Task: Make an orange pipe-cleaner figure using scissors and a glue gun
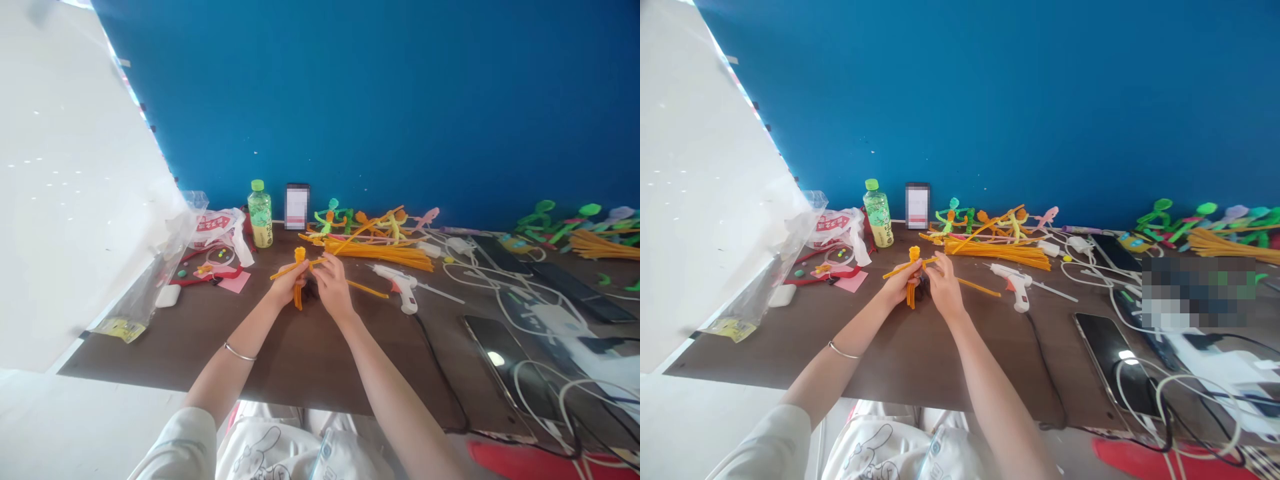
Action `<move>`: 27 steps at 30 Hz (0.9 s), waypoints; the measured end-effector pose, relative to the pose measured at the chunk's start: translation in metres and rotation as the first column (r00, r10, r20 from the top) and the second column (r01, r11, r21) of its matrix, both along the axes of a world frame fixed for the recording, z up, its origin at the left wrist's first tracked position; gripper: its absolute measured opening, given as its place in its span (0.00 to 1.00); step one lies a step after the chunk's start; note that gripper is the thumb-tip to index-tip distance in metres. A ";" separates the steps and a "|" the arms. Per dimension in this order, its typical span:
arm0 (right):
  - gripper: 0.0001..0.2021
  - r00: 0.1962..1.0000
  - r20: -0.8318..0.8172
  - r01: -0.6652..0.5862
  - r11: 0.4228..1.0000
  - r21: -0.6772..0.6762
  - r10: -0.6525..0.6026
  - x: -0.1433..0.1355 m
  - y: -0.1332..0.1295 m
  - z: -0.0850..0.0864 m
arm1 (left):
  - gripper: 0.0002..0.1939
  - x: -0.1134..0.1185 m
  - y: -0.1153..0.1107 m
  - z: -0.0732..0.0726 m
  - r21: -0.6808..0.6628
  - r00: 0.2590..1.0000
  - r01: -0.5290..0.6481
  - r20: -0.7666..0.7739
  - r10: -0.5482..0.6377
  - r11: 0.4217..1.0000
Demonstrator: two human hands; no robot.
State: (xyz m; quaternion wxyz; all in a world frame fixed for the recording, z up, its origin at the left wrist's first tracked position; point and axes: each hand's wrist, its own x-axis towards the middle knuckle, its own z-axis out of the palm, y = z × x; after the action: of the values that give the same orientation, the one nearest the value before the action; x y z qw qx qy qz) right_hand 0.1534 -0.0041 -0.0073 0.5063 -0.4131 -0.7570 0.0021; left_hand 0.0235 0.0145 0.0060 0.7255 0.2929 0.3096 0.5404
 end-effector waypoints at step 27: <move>0.07 0.999 -0.020 -0.053 0.951 -0.306 0.050 0.024 0.006 0.014 | 0.06 -0.018 0.004 0.001 0.412 0.747 0.228 -0.655 0.113 0.882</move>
State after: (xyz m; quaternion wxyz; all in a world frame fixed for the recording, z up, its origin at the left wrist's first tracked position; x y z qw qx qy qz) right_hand 0.1779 0.0014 0.0071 0.4403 -0.4668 -0.7550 0.1351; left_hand 0.0059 0.0184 0.0072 0.4921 0.6405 0.3973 0.4356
